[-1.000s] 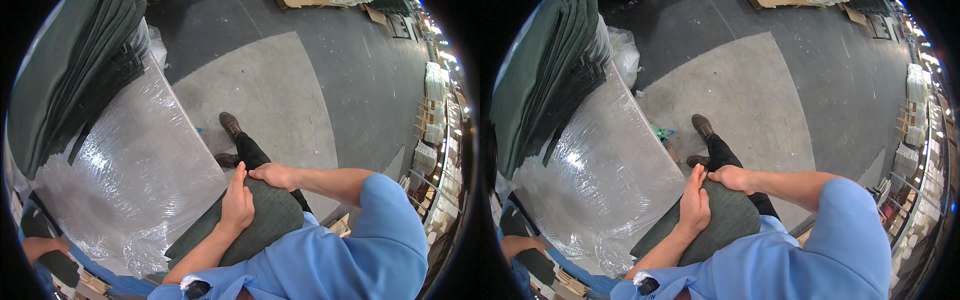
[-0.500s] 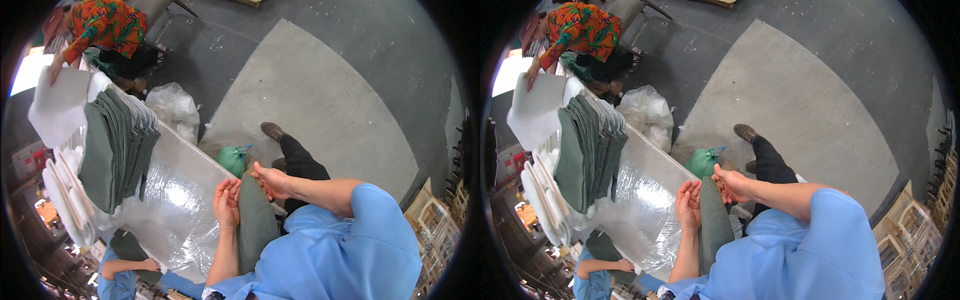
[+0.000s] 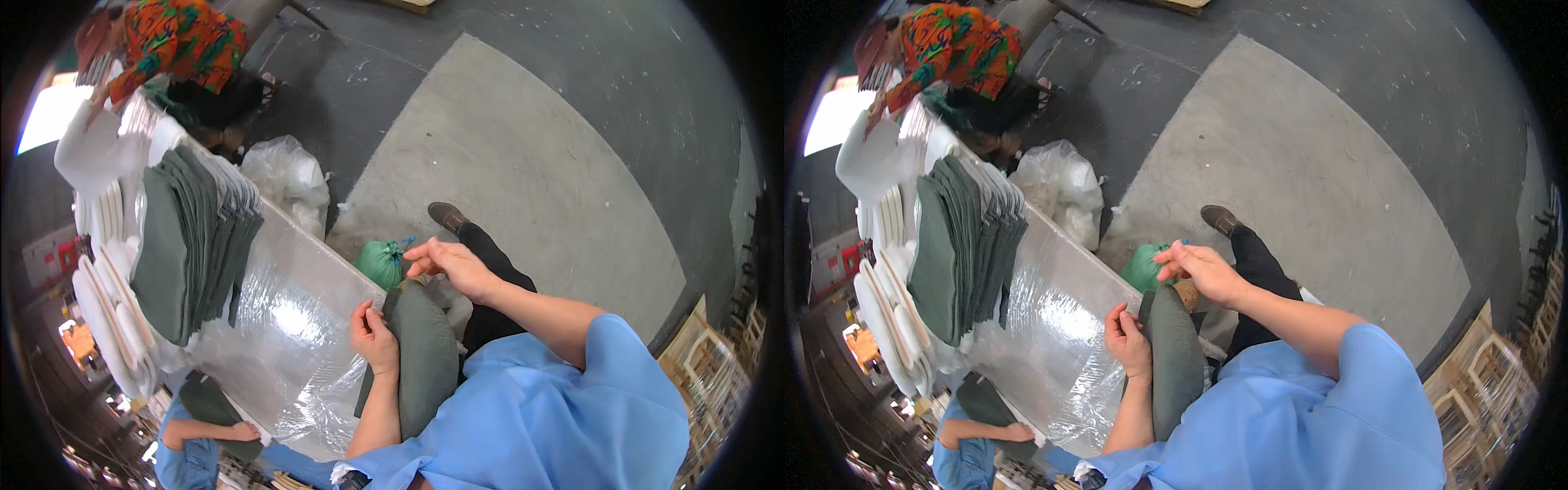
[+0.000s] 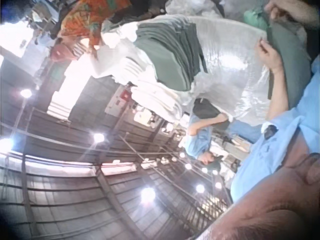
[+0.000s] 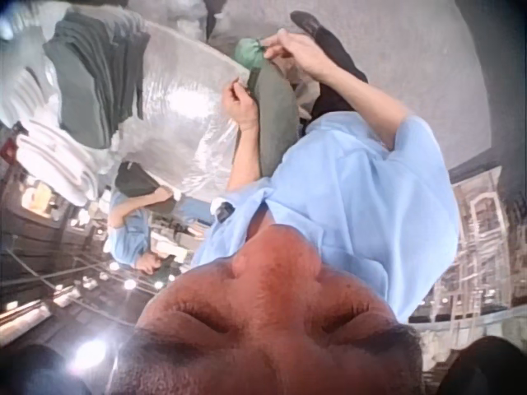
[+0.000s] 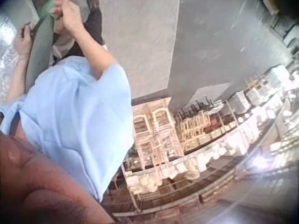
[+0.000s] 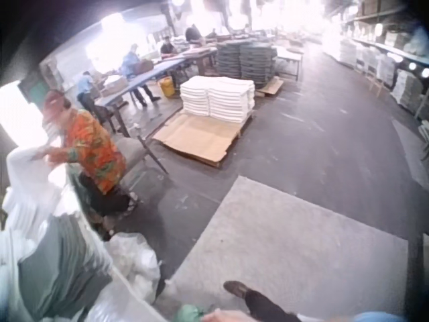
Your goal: The person inserts white foam inserts into green fabric covers, folds and tucks the edges, and stacks the finished cushions on a table. The person also handles a small black device briefly and continues the stuffing process with multiple units.
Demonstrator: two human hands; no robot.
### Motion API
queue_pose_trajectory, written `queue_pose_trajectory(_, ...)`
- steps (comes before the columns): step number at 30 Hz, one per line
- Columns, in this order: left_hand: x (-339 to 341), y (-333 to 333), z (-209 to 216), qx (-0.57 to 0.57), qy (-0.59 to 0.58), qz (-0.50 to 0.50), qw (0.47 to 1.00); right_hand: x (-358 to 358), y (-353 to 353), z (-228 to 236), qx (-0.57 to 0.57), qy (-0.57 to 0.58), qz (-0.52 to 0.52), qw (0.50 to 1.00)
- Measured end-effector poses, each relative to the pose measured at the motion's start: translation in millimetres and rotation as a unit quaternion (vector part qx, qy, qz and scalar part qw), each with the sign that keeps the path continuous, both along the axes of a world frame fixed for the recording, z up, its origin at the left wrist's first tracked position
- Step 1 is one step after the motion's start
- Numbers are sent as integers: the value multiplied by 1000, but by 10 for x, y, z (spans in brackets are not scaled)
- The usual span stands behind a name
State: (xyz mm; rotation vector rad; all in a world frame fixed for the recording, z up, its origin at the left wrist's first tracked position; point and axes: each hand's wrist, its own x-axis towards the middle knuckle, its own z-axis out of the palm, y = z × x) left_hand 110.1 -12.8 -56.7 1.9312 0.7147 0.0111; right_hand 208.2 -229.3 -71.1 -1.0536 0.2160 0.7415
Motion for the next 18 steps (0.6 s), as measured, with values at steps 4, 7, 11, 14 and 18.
queue_pose_trajectory(4,-15,-24,-67,102,-32,-27,994,43,177,220,99,26,-14,995)
queue_pose_trajectory(7,30,-47,-66,162,-55,-52,984,22,385,34,50,0,-10,999)
queue_pose_trajectory(11,157,-69,-62,184,-52,-63,980,53,531,-366,88,67,-33,993)
queue_pose_trajectory(14,196,-56,-24,154,-26,-41,987,61,637,-480,179,165,-47,969)
queue_pose_trajectory(18,160,-4,-57,156,-38,-38,986,-31,721,-567,221,232,-26,947)
